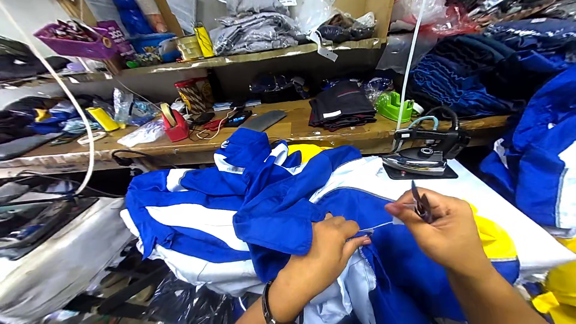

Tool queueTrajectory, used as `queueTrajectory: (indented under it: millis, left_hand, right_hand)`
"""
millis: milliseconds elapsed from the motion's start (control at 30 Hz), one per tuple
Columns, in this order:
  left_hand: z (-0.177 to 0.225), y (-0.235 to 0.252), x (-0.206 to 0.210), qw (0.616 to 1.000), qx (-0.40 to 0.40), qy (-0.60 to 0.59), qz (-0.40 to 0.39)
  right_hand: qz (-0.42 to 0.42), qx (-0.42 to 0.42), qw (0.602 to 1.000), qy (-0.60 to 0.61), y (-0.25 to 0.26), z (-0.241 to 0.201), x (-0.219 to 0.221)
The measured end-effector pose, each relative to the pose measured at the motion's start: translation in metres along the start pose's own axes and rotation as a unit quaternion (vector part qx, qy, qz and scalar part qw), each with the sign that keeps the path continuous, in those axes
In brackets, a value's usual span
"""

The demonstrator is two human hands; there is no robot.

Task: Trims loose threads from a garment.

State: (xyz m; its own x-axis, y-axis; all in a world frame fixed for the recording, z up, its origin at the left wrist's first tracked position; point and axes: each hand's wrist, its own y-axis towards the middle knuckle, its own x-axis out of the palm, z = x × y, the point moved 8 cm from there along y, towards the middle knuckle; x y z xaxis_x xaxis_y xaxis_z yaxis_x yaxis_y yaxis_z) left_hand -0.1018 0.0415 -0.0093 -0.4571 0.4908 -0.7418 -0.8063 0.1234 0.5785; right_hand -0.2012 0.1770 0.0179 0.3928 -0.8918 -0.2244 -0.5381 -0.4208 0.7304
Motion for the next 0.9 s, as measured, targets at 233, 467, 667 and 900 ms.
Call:
queueTrajectory:
  millis: [233,467,667,900]
  left_hand:
    - [-0.006,0.0,0.006,0.996,-0.035,0.078,0.014]
    - [-0.009,-0.005,-0.001,0.999,-0.029,0.007,0.041]
    - [-0.058,-0.027,-0.021,0.965,-0.234,0.078,-0.087]
    - [-0.037,-0.064,-0.095,0.849,-0.096,-0.186,0.484]
  right_hand:
    - [-0.033,-0.016,0.999,-0.014,0.0,-0.021,-0.027]
    - [-0.095,-0.037,0.993,-0.065,-0.024,0.004,0.028]
    - [0.033,-0.142,0.988,-0.043,-0.037,-0.01,0.022]
    - [-0.044,-0.065,0.988,0.136,-0.027,-0.014,0.09]
